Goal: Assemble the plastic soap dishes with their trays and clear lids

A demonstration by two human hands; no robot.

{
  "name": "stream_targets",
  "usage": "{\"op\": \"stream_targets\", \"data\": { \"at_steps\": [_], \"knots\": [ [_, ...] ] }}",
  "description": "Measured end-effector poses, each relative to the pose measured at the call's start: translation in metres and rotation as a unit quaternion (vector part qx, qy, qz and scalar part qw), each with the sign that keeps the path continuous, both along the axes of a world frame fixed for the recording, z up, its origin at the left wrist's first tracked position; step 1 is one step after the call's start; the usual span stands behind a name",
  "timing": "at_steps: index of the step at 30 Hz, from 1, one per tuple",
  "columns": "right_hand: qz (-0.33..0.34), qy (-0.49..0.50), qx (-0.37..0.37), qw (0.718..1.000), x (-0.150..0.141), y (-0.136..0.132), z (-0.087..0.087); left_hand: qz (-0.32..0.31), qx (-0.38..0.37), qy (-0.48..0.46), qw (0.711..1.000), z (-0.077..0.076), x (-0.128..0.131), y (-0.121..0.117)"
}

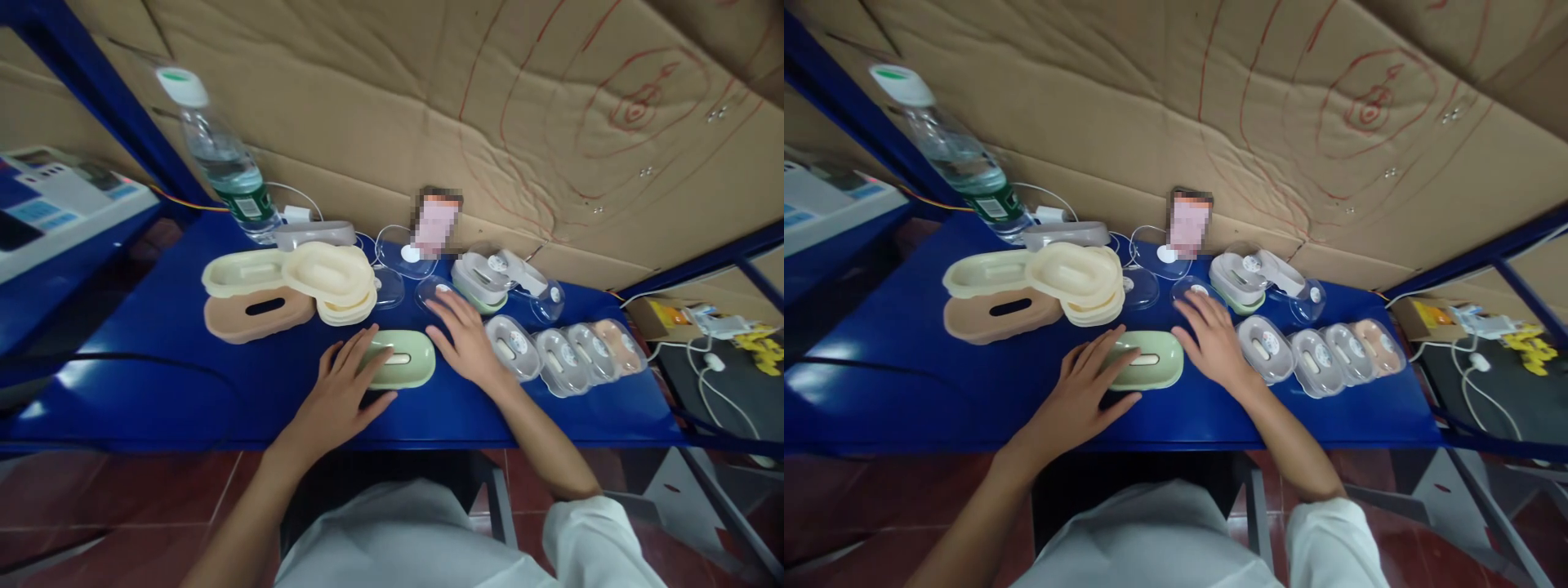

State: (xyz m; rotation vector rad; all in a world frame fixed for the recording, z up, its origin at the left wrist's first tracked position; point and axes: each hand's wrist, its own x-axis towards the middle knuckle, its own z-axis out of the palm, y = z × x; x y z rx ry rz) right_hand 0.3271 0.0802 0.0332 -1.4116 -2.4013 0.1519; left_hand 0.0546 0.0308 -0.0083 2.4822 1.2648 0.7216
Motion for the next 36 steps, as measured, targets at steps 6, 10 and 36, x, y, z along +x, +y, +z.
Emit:
{"op": "stream_targets", "data": {
  "at_steps": [6,10,36],
  "knots": [
    [-0.104,-0.059,0.013,0.993,0.000,-0.002,-0.022,-0.030,-0.091,-0.070,0.993,0.003,-0.010,0.001],
    [-0.117,-0.018,-0.011,0.993,0.007,-0.006,-0.018,-0.016,-0.113,-0.127,0.985,0.000,-0.008,0.000],
    [0.225,-0.014,0.071,0.972,-0.022,-0.036,-0.023,-0.041,-0.193,-0.163,0.967,0.010,-0.009,0.001]
  ]
}}
